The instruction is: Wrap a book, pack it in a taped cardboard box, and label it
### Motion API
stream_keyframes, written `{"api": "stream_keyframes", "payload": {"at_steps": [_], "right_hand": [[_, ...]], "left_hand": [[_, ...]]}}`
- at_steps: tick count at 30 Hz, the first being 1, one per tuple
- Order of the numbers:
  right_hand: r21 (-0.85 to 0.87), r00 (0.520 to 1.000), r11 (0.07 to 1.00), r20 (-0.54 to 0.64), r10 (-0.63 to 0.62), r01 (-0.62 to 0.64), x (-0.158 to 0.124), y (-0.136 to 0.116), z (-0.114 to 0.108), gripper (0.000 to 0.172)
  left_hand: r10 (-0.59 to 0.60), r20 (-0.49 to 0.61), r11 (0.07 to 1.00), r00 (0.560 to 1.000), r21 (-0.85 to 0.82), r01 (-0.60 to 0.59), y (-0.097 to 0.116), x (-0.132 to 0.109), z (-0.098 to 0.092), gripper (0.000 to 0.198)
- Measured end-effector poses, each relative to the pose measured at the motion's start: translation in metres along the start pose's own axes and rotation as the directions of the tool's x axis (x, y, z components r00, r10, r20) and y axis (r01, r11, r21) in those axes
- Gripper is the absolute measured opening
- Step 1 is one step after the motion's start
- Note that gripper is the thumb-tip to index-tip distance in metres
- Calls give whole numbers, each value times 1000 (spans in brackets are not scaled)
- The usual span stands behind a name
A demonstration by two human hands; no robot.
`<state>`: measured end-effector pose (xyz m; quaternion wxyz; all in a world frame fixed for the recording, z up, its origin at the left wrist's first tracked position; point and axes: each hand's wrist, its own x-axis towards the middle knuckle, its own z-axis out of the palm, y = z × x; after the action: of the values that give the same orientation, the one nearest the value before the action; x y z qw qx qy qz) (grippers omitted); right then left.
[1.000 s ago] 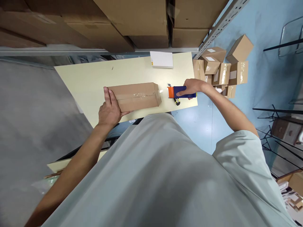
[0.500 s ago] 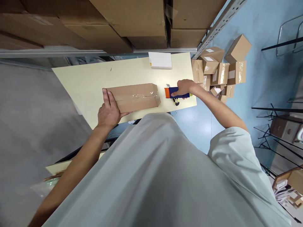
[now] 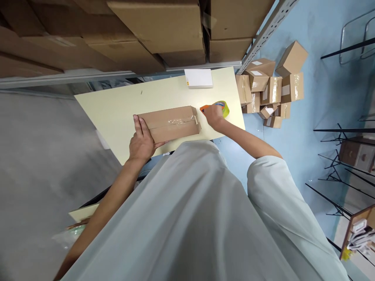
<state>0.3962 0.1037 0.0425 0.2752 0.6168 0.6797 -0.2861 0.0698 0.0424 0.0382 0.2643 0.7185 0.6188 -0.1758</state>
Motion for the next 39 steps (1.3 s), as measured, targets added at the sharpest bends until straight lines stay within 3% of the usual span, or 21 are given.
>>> {"api": "stream_keyframes", "payload": {"at_steps": [2,5,8,12,17,18,21,25,27,29,31,34,39], "right_hand": [[50,988,990,-81,132,-129,-3,18,9,41],[143,951,971,-216,219,-191,-3,54,25,58],[201,922,943,-235,308,-264,3,78,47,57],[278,906,917,-234,353,-285,11,83,69,57],[376,855,866,-270,442,-329,-9,58,61,58],[397,836,854,-293,464,-335,-18,47,57,58],[401,846,886,-367,388,-233,-45,1,48,67],[244,872,955,-489,-30,170,-64,-78,45,73],[122,830,917,-484,-278,379,-61,-110,45,71],[37,788,868,-439,-431,495,-52,-129,45,71],[6,791,857,-387,-473,516,-41,-134,48,69],[35,836,887,-353,-420,460,-35,-119,54,67],[227,903,944,-408,-133,241,-50,-82,72,73]], "left_hand": [[-1,-7,999,1000,-33,1,-2,1,3,158],[15,-31,997,999,-78,-18,-7,2,7,161],[30,-54,993,998,-115,-36,-10,3,10,157],[62,-77,986,995,-149,-73,-14,2,10,147],[114,-125,971,986,-197,-137,-18,1,9,144],[117,-135,968,984,-207,-143,-19,1,10,143],[118,-166,957,979,-244,-156,-21,3,12,148],[148,-195,943,969,-267,-198,-24,5,15,158],[166,-199,938,966,-269,-217,-25,5,15,162],[175,-197,935,965,-273,-225,-26,5,15,165],[177,-193,935,965,-273,-226,-26,4,15,164],[184,-187,934,965,-273,-230,-27,4,16,162],[174,-204,922,964,-309,-232,-28,4,19,162]]}}
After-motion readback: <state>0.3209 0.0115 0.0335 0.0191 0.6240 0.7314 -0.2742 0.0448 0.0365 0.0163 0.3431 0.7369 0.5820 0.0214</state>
